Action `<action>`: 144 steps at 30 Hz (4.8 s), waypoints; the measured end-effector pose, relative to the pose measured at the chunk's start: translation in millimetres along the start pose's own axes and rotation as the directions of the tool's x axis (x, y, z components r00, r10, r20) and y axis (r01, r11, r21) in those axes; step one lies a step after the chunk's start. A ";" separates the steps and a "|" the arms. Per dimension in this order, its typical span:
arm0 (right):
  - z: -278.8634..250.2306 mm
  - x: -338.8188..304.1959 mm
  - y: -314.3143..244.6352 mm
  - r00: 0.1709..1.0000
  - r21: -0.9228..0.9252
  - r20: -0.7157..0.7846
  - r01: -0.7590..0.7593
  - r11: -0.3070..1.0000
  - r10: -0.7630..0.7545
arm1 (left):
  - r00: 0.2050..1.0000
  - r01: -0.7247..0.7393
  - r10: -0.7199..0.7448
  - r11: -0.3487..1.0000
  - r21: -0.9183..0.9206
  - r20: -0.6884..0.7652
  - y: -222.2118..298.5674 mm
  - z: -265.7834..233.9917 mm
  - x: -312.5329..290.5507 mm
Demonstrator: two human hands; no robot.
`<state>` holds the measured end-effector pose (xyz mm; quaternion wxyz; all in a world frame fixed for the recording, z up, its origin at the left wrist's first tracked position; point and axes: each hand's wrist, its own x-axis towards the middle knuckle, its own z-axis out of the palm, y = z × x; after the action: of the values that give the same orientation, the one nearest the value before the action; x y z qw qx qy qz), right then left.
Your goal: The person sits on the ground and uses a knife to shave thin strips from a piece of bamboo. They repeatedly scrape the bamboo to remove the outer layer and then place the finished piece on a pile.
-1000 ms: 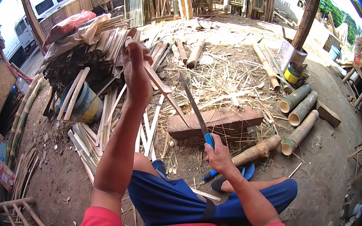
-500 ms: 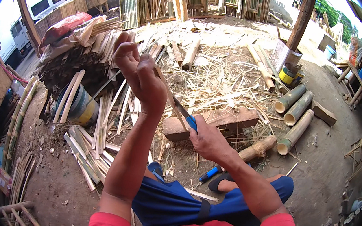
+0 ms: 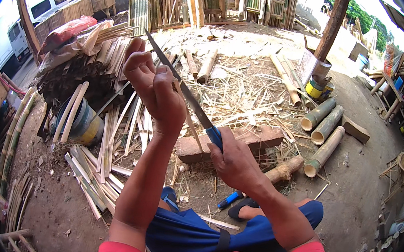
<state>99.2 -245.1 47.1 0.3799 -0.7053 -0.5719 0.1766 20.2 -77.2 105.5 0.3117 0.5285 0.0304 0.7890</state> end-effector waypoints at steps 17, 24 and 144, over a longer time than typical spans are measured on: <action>84.8 16.5 93.2 0.978 -0.286 0.093 -0.155 0.946 0.188 | 0.987 0.104 -0.111 0.993 0.062 0.114 -1.9 -7.3 -1.7; 91.5 22.8 65.5 0.963 -0.085 0.097 -0.245 0.966 0.253 | 0.979 0.164 -0.195 0.933 0.322 0.064 -1.1 -21.5 2.6; 178.6 -18.1 149.1 0.996 0.284 -0.019 -0.083 0.955 0.092 | 0.814 0.569 -0.558 0.707 -0.420 0.164 -65.7 -141.7 -13.7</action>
<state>72.2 -211.0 -182.2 0.4776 -0.6712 -0.5028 0.2618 -67.0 8.4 7.2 0.6514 0.4163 0.0027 0.6343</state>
